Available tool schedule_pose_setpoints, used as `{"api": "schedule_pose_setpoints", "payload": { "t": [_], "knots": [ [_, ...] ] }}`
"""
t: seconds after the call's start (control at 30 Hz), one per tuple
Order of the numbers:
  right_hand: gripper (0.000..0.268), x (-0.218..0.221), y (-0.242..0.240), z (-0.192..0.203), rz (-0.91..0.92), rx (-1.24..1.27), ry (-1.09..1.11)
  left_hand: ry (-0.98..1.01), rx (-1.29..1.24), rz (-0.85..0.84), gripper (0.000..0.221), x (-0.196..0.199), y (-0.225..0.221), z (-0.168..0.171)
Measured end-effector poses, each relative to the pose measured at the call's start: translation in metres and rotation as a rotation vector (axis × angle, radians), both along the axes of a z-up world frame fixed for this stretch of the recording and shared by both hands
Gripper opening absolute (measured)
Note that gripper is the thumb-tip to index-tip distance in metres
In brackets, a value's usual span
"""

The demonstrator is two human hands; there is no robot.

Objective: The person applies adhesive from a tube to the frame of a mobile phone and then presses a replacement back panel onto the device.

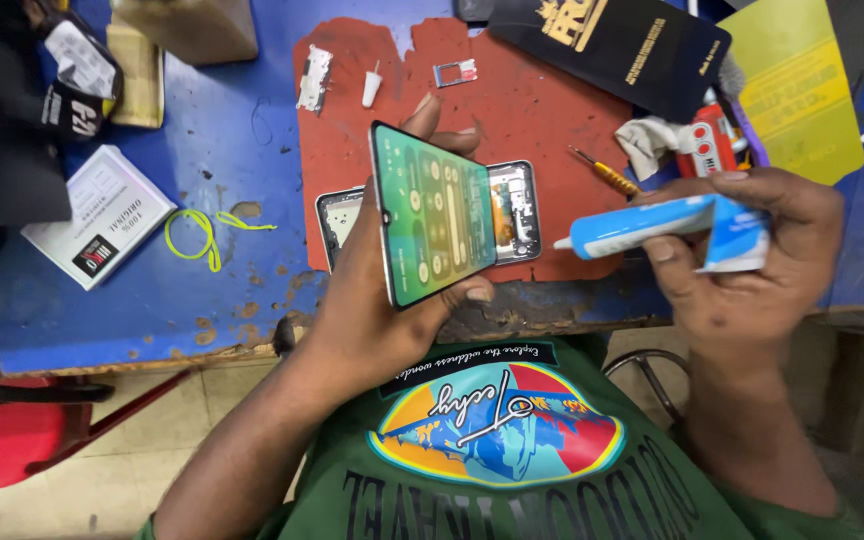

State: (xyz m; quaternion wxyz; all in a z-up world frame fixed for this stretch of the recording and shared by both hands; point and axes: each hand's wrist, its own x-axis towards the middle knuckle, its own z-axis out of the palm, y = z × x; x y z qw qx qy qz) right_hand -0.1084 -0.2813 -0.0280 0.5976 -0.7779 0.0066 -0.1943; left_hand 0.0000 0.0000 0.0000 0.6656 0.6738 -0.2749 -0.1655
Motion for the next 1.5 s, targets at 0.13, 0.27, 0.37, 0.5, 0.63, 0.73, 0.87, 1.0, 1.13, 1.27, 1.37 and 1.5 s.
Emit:
{"api": "schedule_pose_setpoints", "payload": {
  "t": [0.13,0.27,0.37,0.5,0.63,0.73,0.87,1.0,1.13,1.27,1.37,1.5],
  "knots": [
    [0.046,0.02,0.015,0.003,0.046,-0.124,-0.056,0.015,-0.032,0.004,0.099,-0.002,0.006,-0.007],
    [0.046,0.026,0.02,0.003,0.052,-0.202,-0.093,0.02,-0.061,-0.002,0.093,-0.001,0.006,-0.012],
    [0.049,0.029,0.018,0.004,0.072,-0.227,-0.099,0.051,-0.091,-0.007,0.092,-0.001,0.005,-0.013],
    [0.049,0.029,0.017,0.003,0.078,-0.243,-0.082,0.04,-0.074,-0.001,0.093,-0.001,0.005,-0.014],
    [0.049,0.03,0.015,0.001,0.097,-0.236,-0.075,0.068,-0.093,-0.012,0.093,-0.002,0.006,-0.016],
    [0.05,0.032,0.012,0.002,0.121,-0.242,-0.08,0.077,-0.095,-0.015,0.093,-0.002,0.007,-0.016],
    [0.049,0.033,0.011,0.004,0.132,-0.245,-0.074,0.129,-0.123,-0.023,0.094,-0.002,0.006,-0.016],
    [0.05,0.034,0.009,0.004,0.133,-0.253,-0.068,0.117,-0.12,-0.02,0.094,-0.001,0.006,-0.017],
    [0.047,0.034,0.009,0.01,0.122,-0.31,-0.036,0.113,-0.124,-0.022,0.094,-0.002,0.007,-0.017],
    [0.043,0.046,0.01,0.028,0.205,-0.445,-0.027,0.139,-0.129,-0.028,0.094,-0.002,0.007,-0.016],
    [0.043,0.052,0.015,0.038,0.251,-0.448,0.008,0.111,-0.112,-0.024,0.093,-0.002,0.007,-0.015],
    [0.053,0.057,0.019,0.046,0.255,-0.527,-0.002,0.068,-0.092,-0.023,0.093,-0.001,0.008,-0.016]
  ]
}}
